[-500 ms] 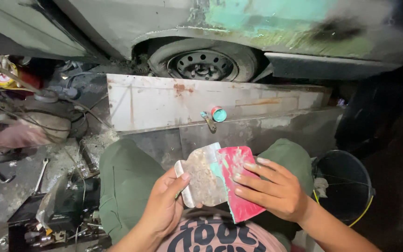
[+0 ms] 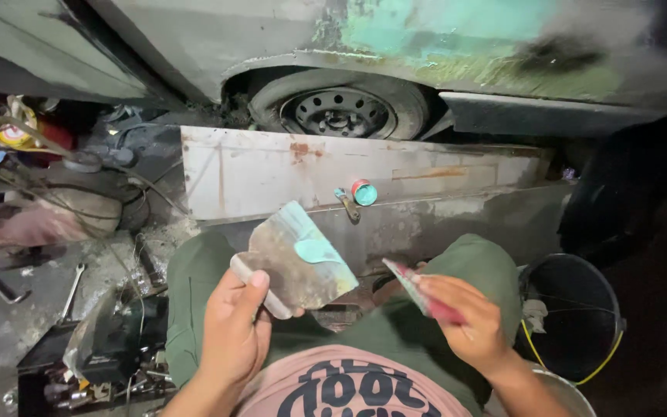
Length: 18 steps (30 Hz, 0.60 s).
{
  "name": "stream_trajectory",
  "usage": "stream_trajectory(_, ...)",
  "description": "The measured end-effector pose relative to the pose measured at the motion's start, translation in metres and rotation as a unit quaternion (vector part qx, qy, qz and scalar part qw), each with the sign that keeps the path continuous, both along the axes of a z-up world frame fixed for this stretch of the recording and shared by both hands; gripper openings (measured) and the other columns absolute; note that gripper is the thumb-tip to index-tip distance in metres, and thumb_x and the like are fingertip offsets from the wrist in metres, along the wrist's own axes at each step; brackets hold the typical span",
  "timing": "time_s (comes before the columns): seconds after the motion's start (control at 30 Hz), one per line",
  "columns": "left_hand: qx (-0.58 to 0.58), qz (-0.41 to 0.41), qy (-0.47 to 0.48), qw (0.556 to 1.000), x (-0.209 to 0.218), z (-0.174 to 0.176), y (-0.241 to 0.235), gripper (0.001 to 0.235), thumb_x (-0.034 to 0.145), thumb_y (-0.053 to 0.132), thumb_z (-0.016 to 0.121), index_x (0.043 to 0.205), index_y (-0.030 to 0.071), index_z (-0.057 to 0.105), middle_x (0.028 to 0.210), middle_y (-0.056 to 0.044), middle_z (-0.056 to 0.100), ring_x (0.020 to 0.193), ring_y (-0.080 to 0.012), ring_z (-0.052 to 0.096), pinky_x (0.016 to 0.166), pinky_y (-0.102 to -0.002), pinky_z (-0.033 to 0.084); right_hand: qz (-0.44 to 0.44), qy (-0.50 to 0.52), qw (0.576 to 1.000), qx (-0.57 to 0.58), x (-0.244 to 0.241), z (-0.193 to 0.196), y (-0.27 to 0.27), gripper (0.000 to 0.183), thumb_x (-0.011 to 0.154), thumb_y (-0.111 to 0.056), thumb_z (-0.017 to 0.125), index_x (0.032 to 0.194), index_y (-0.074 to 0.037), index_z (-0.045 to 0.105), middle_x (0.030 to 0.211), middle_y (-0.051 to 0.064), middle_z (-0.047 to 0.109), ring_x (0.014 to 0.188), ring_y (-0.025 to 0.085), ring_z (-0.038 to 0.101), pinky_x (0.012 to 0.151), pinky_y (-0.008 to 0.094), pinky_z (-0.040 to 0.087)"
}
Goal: The person mixes a light blue paste with a hardener on a red plastic card using a metal putty knife. They then apply the mixed filler to the car's wheel arch area, smoothing it over the surface.
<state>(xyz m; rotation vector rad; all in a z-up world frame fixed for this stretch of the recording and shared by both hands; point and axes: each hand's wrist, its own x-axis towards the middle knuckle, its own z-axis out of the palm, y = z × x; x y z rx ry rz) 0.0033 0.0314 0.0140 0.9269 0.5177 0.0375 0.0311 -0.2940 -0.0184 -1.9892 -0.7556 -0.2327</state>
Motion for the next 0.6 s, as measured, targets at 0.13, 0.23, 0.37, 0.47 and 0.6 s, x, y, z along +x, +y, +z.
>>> stream_trajectory(0.13, 0.218, -0.091, -0.003, 0.972, -0.007, -0.006, 0.004, 0.041, 0.093, 0.027, 0.064, 0.121, -0.001, 0.072, 0.086, -0.013, 0.081, 0.075, -0.0218, 0.077, 0.074, -0.035, 0.063, -0.255, 0.294, 0.908, 0.154, -0.021, -0.041, 0.02, 0.013, 0.091, -0.011, 0.072, 0.097, -0.002, 0.079, 0.094, 0.005, 0.078, 0.089, 0.013, 0.07, 0.081, 0.031, 0.059)
stream_trajectory(0.23, 0.468, -0.142, -0.14, 0.861, -0.003, -0.006, -0.004, 0.035, 0.097, 0.031, 0.057, 0.09, 0.006, 0.08, 0.124, -0.014, 0.077, 0.11, -0.0227, 0.077, 0.09, -0.035, 0.058, -0.204, 0.422, 0.785, 0.405, -0.018, -0.039, 0.047, 0.022, 0.09, -0.004, 0.071, 0.111, 0.003, 0.07, 0.101, 0.017, 0.078, 0.086, 0.027, 0.075, 0.072, 0.038, 0.062)
stream_trajectory(0.37, 0.521, -0.227, -0.324, 0.756, 0.003, -0.003, -0.019, 0.058, 0.081, -0.013, 0.051, 0.136, 0.006, 0.061, 0.137, -0.011, 0.069, 0.122, -0.0308, 0.068, 0.109, -0.042, 0.052, -0.211, 0.442, 0.808, 0.328, -0.001, -0.018, 0.078, 0.021, 0.092, -0.013, 0.07, 0.106, 0.002, 0.072, 0.099, 0.015, 0.08, 0.088, 0.026, 0.077, 0.079, 0.039, 0.064)
stream_trajectory(0.47, 0.558, -0.267, -0.337, 0.71, 0.004, -0.015, -0.02, 0.072, 0.075, -0.017, 0.043, 0.142, 0.007, 0.056, 0.139, -0.012, 0.066, 0.125, -0.0356, 0.062, 0.106, -0.044, 0.052, -0.212, 0.46, 0.782, 0.363, 0.008, -0.021, 0.087, 0.016, 0.095, -0.012, 0.067, 0.104, 0.0, 0.072, 0.094, 0.011, 0.078, 0.081, 0.019, 0.073, 0.071, 0.032, 0.059)
stream_trajectory(0.6, 0.628, -0.326, -0.334, 0.622, 0.008, -0.029, -0.017, 0.079, 0.076, -0.01, 0.06, 0.151, 0.009, 0.048, 0.147, -0.015, 0.057, 0.128, -0.037, 0.055, 0.099, -0.046, 0.053, -0.186, 0.5, 0.745, 0.401, 0.012, -0.038, 0.084, 0.015, 0.099, -0.009, 0.062, 0.11, -0.002, 0.07, 0.099, 0.009, 0.076, 0.078, 0.014, 0.068, 0.064, 0.024, 0.055)
